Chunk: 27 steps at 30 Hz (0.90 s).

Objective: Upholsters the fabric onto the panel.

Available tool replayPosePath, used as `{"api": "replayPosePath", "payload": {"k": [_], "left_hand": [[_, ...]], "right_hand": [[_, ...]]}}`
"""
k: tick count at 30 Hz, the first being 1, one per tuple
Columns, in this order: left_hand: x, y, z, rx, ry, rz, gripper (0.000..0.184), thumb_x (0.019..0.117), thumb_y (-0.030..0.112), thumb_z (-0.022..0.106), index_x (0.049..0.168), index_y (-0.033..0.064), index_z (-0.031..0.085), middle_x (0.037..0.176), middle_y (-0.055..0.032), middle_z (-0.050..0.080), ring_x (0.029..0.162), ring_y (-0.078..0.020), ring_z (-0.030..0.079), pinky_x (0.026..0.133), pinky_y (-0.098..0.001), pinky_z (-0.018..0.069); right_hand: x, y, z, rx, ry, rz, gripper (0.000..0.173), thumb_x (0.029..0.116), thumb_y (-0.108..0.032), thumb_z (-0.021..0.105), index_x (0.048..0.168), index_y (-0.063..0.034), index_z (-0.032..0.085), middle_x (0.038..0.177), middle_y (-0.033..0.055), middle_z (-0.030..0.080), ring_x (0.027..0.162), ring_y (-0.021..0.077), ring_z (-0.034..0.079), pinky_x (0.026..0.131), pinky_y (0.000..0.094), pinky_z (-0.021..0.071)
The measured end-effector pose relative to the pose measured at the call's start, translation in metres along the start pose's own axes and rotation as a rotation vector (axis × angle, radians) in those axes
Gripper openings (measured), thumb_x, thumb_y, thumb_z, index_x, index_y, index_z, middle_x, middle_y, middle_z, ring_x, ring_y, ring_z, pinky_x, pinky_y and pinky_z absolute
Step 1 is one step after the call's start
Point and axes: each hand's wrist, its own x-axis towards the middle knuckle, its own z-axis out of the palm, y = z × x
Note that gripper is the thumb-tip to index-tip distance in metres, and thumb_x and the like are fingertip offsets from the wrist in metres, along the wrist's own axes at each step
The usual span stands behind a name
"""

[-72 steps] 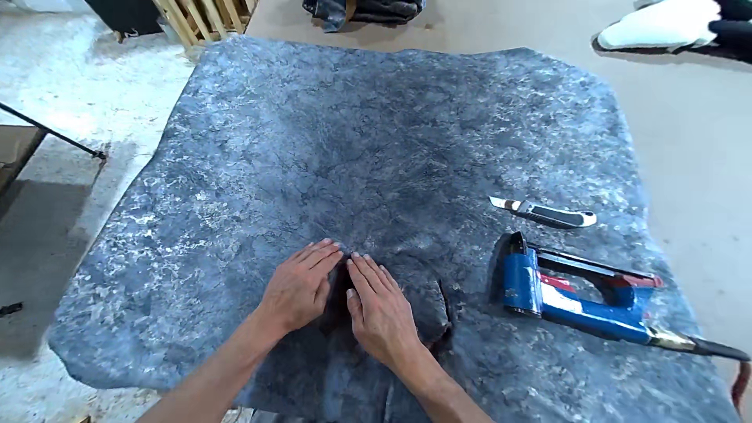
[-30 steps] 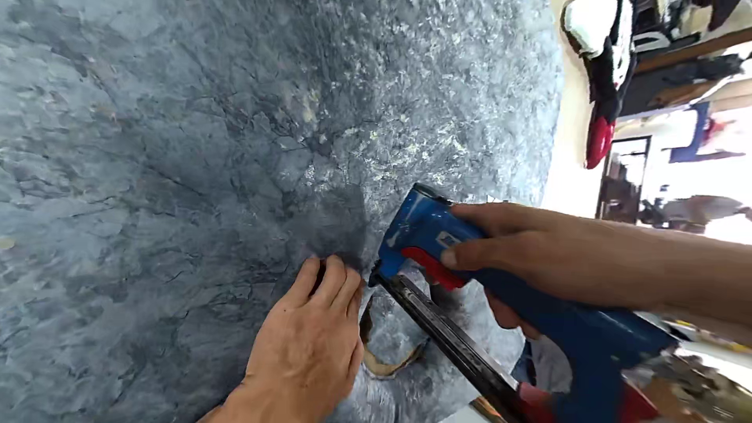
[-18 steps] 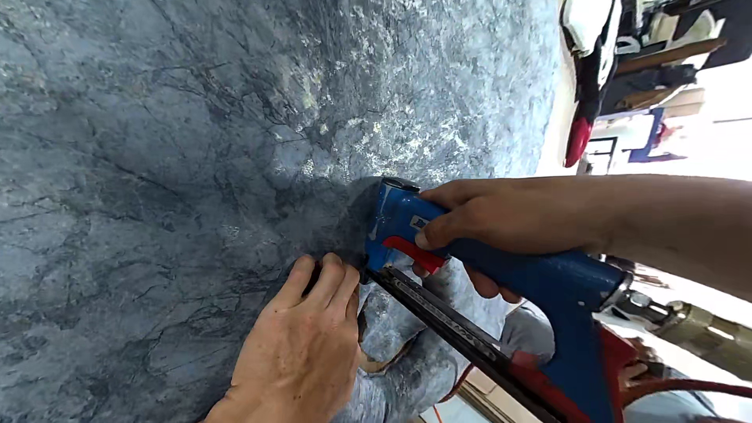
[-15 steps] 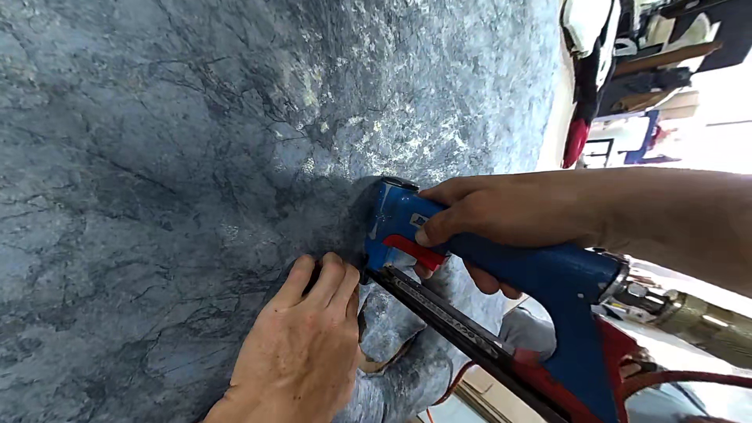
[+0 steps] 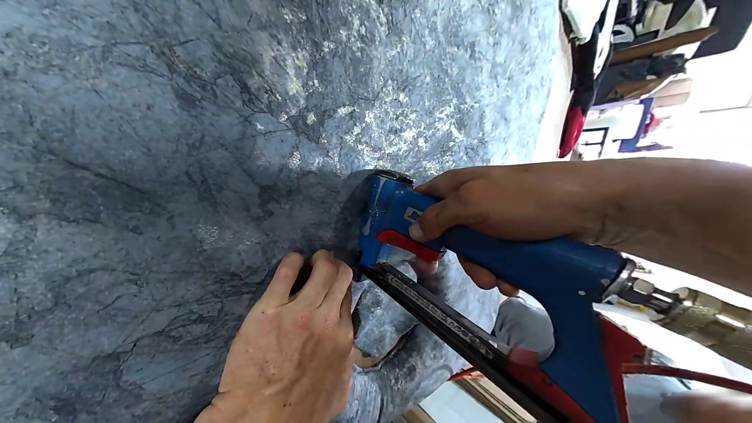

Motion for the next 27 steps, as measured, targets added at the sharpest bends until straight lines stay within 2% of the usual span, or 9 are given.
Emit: {"api": "replayPosePath", "payload": {"k": [4, 7, 10, 14, 17, 21, 27], "left_hand": [[0.001, -0.001, 0.000, 0.002, -0.004, 0.002, 0.050, 0.0852, 0.047, 0.052, 0.113, 0.0116, 0.075, 0.123, -0.0076, 0.069, 0.121, -0.0289, 0.061, 0.105, -0.0540, 0.0406], [0.002, -0.002, 0.001, 0.002, -0.002, 0.002, 0.050, 0.0833, 0.048, 0.055, 0.112, 0.0116, 0.075, 0.121, -0.0073, 0.069, 0.118, -0.0285, 0.061, 0.104, -0.0529, 0.0411], [0.001, -0.004, 0.001, -0.012, -0.003, 0.015, 0.052, 0.0828, 0.048, 0.055, 0.112, 0.0112, 0.075, 0.120, -0.0073, 0.069, 0.119, -0.0285, 0.061, 0.104, -0.0519, 0.0419], [0.002, -0.028, -0.012, -0.021, -0.028, 0.148, 0.053, 0.0879, 0.050, 0.051, 0.112, 0.0096, 0.074, 0.117, -0.0097, 0.071, 0.117, -0.0303, 0.064, 0.101, -0.0478, 0.0493], [0.002, -0.039, -0.012, -0.010, -0.027, 0.191, 0.058, 0.0921, 0.055, 0.045, 0.117, 0.0098, 0.072, 0.125, -0.0124, 0.067, 0.124, -0.0326, 0.060, 0.106, -0.0493, 0.0462], [0.004, -0.036, -0.011, -0.025, -0.040, 0.163, 0.059, 0.0878, 0.058, 0.051, 0.115, 0.0104, 0.073, 0.126, -0.0109, 0.067, 0.126, -0.0312, 0.059, 0.107, -0.0472, 0.0464], [0.007, -0.039, -0.012, -0.069, -0.018, 0.125, 0.057, 0.0805, 0.060, 0.059, 0.106, 0.0118, 0.075, 0.126, -0.0125, 0.065, 0.127, -0.0343, 0.056, 0.098, -0.0453, 0.0518]], "right_hand": [[0.000, 0.002, -0.003, 0.037, -0.031, -0.007, 0.025, 0.1078, -0.027, 0.044, 0.122, -0.0104, 0.054, 0.093, 0.0160, 0.073, 0.045, 0.0218, 0.062, 0.041, 0.0362, 0.0552], [-0.002, 0.002, -0.002, 0.060, -0.039, -0.019, 0.024, 0.1076, -0.027, 0.043, 0.118, -0.0094, 0.056, 0.093, 0.0151, 0.073, 0.045, 0.0211, 0.062, 0.040, 0.0353, 0.0544], [-0.001, 0.002, -0.001, 0.054, -0.016, -0.025, 0.024, 0.1075, -0.026, 0.044, 0.119, -0.0089, 0.056, 0.092, 0.0164, 0.073, 0.045, 0.0219, 0.063, 0.041, 0.0357, 0.0551], [-0.004, -0.003, -0.001, 0.008, 0.014, -0.025, 0.022, 0.1070, -0.024, 0.046, 0.117, -0.0070, 0.054, 0.090, 0.0189, 0.072, 0.047, 0.0253, 0.064, 0.042, 0.0392, 0.0567], [-0.003, -0.002, -0.001, 0.043, -0.024, -0.053, 0.022, 0.1075, -0.024, 0.044, 0.118, -0.0075, 0.054, 0.095, 0.0190, 0.074, 0.048, 0.0257, 0.066, 0.043, 0.0387, 0.0570], [-0.003, -0.008, 0.002, 0.079, -0.039, -0.031, 0.022, 0.1073, -0.025, 0.044, 0.116, -0.0083, 0.055, 0.096, 0.0185, 0.074, 0.047, 0.0247, 0.065, 0.042, 0.0375, 0.0562], [-0.004, -0.011, 0.006, 0.086, -0.014, -0.029, 0.020, 0.1066, -0.023, 0.045, 0.116, -0.0071, 0.053, 0.088, 0.0181, 0.072, 0.046, 0.0247, 0.065, 0.042, 0.0377, 0.0566]]}}
